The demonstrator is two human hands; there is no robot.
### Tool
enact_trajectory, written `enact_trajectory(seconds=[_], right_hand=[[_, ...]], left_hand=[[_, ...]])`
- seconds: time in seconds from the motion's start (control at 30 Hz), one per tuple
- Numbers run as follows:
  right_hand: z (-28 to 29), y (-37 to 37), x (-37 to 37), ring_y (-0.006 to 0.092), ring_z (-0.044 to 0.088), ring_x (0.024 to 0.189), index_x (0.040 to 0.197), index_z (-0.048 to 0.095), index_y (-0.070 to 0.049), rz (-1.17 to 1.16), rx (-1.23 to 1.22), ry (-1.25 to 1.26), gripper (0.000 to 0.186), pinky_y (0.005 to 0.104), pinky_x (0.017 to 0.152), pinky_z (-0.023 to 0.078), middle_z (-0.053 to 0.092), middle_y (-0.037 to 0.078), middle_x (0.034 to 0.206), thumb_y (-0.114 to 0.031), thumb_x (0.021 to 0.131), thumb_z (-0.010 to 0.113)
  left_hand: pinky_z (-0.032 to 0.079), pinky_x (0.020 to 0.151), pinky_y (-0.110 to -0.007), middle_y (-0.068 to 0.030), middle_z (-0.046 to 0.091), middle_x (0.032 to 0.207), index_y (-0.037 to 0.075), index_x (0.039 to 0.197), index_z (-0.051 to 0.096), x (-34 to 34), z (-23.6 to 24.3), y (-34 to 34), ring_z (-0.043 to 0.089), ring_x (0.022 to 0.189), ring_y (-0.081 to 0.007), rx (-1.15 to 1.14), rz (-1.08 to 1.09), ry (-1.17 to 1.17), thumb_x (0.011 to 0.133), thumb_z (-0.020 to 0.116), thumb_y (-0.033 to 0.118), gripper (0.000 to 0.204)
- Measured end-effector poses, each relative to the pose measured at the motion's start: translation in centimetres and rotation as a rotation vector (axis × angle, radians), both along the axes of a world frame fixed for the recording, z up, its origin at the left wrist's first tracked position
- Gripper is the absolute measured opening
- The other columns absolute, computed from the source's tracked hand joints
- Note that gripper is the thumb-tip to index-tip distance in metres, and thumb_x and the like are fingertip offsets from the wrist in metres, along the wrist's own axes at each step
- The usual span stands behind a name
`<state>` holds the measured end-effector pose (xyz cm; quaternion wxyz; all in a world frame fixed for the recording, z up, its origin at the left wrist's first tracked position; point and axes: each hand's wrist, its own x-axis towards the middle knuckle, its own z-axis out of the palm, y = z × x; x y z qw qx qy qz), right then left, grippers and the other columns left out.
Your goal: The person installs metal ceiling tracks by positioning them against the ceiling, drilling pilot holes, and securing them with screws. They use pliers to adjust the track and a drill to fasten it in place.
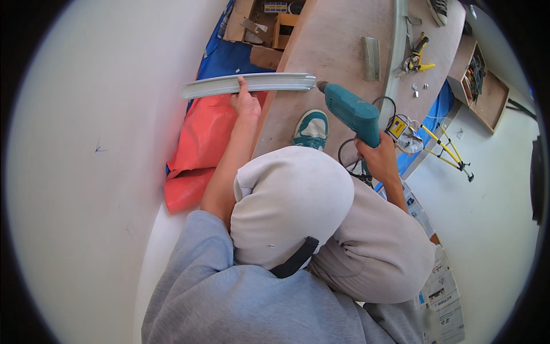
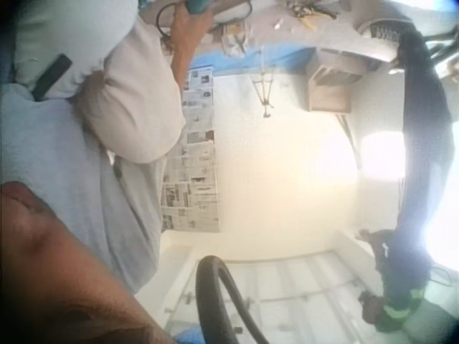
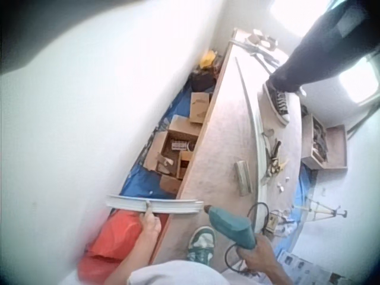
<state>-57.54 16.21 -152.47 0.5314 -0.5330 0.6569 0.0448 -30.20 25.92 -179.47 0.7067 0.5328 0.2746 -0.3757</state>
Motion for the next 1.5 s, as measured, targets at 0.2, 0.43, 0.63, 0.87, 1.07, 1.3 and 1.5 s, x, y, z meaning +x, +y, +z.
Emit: enact_trajectory(seconds=[0.2, 0.43, 0.63, 0.87, 1.07, 1.3, 1.5], right_hand=[[-0.2, -0.5, 0.6, 0.0118, 0.061, 0.063, 0.091, 0.066, 0.001, 0.023, 0.025, 0.000, 0.018, 0.0294, 0.061, 0.048, 0.064, 0.004, 0.073, -0.016, 0.087, 0.069], [-0.4, -1.2, 0.4, 0.0119, 0.060, 0.062, 0.090, 0.066, 0.001, 0.054, 0.036, 0.009, 0.020, 0.0293, 0.061, 0.048, 0.064, 0.004, 0.072, -0.017, 0.085, 0.069], [-0.1, -1.7, 0.8, 0.0146, 0.060, 0.062, 0.090, 0.065, 0.003, 0.149, 0.045, 0.075, 0.021, 0.0320, 0.061, 0.047, 0.063, 0.008, 0.069, -0.017, 0.084, 0.069], [0.0, -2.1, 1.3, 0.0251, 0.061, 0.062, 0.090, 0.064, 0.007, 0.268, -0.074, 0.115, 0.026, 0.0394, 0.064, 0.048, 0.063, 0.016, 0.068, -0.017, 0.081, 0.069], [0.0, -2.9, 1.1, 0.0224, 0.061, 0.062, 0.089, 0.065, 0.006, 0.291, -0.019, 0.127, 0.024, 0.0378, 0.064, 0.049, 0.064, 0.013, 0.068, -0.017, 0.082, 0.069], [-0.6, -1.2, 0.1, 0.0133, 0.059, 0.062, 0.086, 0.066, 0.000, 0.195, -0.023, 0.065, 0.016, 0.0311, 0.061, 0.046, 0.062, 0.005, 0.067, -0.015, 0.086, 0.067], [-0.9, 0.1, 0.1, 0.0121, 0.058, 0.061, 0.089, 0.066, 0.000, 0.162, -0.032, 0.045, 0.015, 0.0300, 0.061, 0.045, 0.062, 0.003, 0.068, -0.015, 0.088, 0.067]], left_hand=[[0.054, 0.095, -0.037, -0.0014, 0.066, 0.118, 0.012, 0.120, 0.061, -0.2, 0.9, -0.6, 0.064, 0.109, -0.0179, -0.018, 0.010, -0.024, 0.094, 0.078, 0.021, 0.032], [0.055, 0.092, -0.038, -0.0040, 0.066, 0.118, 0.008, 0.125, 0.062, -0.2, 0.4, -0.5, 0.064, 0.106, -0.0189, -0.040, -0.005, -0.119, 0.093, 0.079, 0.026, 0.040], [0.056, 0.085, -0.037, -0.0020, 0.067, 0.114, 0.011, 0.114, 0.064, -0.4, -0.1, -0.1, 0.065, 0.103, -0.0167, 0.105, -0.151, -0.100, 0.096, 0.074, 0.038, 0.034], [0.054, 0.072, -0.042, -0.0114, 0.068, 0.112, 0.006, 0.098, 0.067, 3.4, 6.1, 1.5, 0.067, 0.094, -0.0246, 0.706, -1.165, -0.204, 0.086, 0.078, 0.056, 0.052], [0.043, 0.101, -0.049, -0.0153, 0.061, 0.128, 0.014, 0.134, 0.061, 4.4, 9.3, -0.5, 0.057, 0.117, -0.0327, 0.491, -1.427, -1.675, 0.072, 0.083, 0.057, 0.078], [0.048, 0.073, -0.042, -0.0070, 0.066, 0.090, 0.034, 0.151, 0.050, 5.7, 3.7, -3.7, 0.068, 0.085, -0.0245, 0.242, -1.955, -1.758, 0.083, 0.071, 0.064, 0.077], [0.048, 0.073, -0.042, -0.0081, 0.067, 0.095, 0.034, 0.149, 0.051, 5.4, 3.1, -3.0, 0.068, 0.089, -0.0250, 0.235, -1.868, -1.777, 0.085, 0.072, 0.060, 0.072]])
